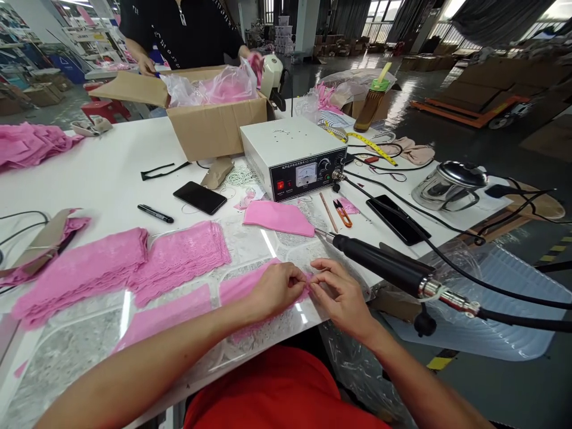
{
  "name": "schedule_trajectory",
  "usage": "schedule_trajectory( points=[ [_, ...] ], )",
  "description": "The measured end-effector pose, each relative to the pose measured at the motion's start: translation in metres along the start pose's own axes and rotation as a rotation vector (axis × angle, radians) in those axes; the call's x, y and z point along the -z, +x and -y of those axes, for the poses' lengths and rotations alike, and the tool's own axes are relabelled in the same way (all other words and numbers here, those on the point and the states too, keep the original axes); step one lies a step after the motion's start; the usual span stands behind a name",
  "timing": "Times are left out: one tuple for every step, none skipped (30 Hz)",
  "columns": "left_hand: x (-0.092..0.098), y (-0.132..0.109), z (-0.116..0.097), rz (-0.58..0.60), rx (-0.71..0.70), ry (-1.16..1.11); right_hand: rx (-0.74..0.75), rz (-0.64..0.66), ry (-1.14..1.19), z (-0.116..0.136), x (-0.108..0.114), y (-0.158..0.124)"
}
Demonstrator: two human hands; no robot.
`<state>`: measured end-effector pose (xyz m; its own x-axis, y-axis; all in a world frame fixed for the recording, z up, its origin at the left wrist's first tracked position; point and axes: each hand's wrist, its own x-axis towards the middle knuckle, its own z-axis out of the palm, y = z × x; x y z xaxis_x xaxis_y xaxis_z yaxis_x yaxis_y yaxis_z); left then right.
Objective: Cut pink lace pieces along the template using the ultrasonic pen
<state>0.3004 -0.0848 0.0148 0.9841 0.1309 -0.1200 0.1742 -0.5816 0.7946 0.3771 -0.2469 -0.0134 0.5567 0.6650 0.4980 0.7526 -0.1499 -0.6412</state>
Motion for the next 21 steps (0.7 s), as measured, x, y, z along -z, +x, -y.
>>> schedule_trajectory(
  points=[
    [0.0,0.0,0.0,-0.003,-0.001,-0.004,-0.015,0.002,0.007,0.0,0.001,-0.001],
    [0.0,0.0,0.0,-0.007,-0.001,-0.009,-0.031,0.003,0.007,-0.001,0.002,-0.001],
    [0.0,0.0,0.0,-0.011,0.0,-0.017,-0.044,0.003,-0.001,-0.001,0.003,-0.002],
    [0.001,-0.001,-0.001,-0.017,0.001,-0.027,-0.052,0.0,-0.018,-0.001,0.003,-0.003],
    [0.002,-0.001,-0.001,-0.022,0.003,-0.039,-0.055,-0.006,-0.041,-0.001,0.003,-0.004],
    [0.003,-0.001,-0.002,-0.03,0.006,-0.052,-0.054,-0.013,-0.068,-0.001,0.002,-0.005],
    [0.006,-0.001,-0.003,-0.038,0.01,-0.067,-0.048,-0.018,-0.095,-0.001,0.001,-0.006],
    [0.01,-0.002,-0.005,-0.048,0.017,-0.084,-0.04,-0.021,-0.122,-0.001,0.0,-0.007],
    [0.015,-0.004,-0.006,-0.061,0.027,-0.103,-0.031,-0.02,-0.147,-0.002,-0.001,-0.008],
    [0.022,-0.006,-0.006,-0.076,0.043,-0.126,-0.025,-0.018,-0.172,-0.003,-0.002,-0.009],
    [0.029,-0.01,-0.006,-0.095,0.064,-0.151,-0.019,-0.015,-0.196,-0.004,-0.002,-0.011],
    [0.038,-0.014,-0.005,-0.115,0.09,-0.179,-0.011,-0.014,-0.218,-0.005,-0.002,-0.012],
    [0.048,-0.02,-0.002,-0.139,0.121,-0.208,0.001,-0.015,-0.238,-0.006,-0.002,-0.014],
    [0.059,-0.028,0.001,-0.169,0.156,-0.237,0.014,-0.017,-0.255,-0.007,-0.002,-0.016],
    [0.069,-0.038,0.006,-0.206,0.194,-0.263,0.035,-0.017,-0.269,-0.009,-0.002,-0.017],
    [0.08,-0.05,0.012,-0.248,0.234,-0.287,0.056,-0.021,-0.285,-0.01,-0.001,-0.018],
    [0.09,-0.064,0.019,-0.296,0.276,-0.307,0.069,-0.019,-0.298,-0.011,-0.001,-0.018],
    [0.099,-0.08,0.026,-0.347,0.317,-0.322,0.089,-0.021,-0.306,-0.011,-0.001,-0.018],
    [0.107,-0.098,0.033,-0.401,0.359,-0.332,0.095,-0.026,-0.324,-0.011,-0.001,-0.018],
    [0.114,-0.116,0.04,-0.456,0.399,-0.338,0.101,-0.03,-0.344,-0.011,-0.001,-0.017],
    [0.118,-0.134,0.046,-0.511,0.438,-0.341,0.101,-0.035,-0.366,-0.01,-0.002,-0.016]
  ],
)
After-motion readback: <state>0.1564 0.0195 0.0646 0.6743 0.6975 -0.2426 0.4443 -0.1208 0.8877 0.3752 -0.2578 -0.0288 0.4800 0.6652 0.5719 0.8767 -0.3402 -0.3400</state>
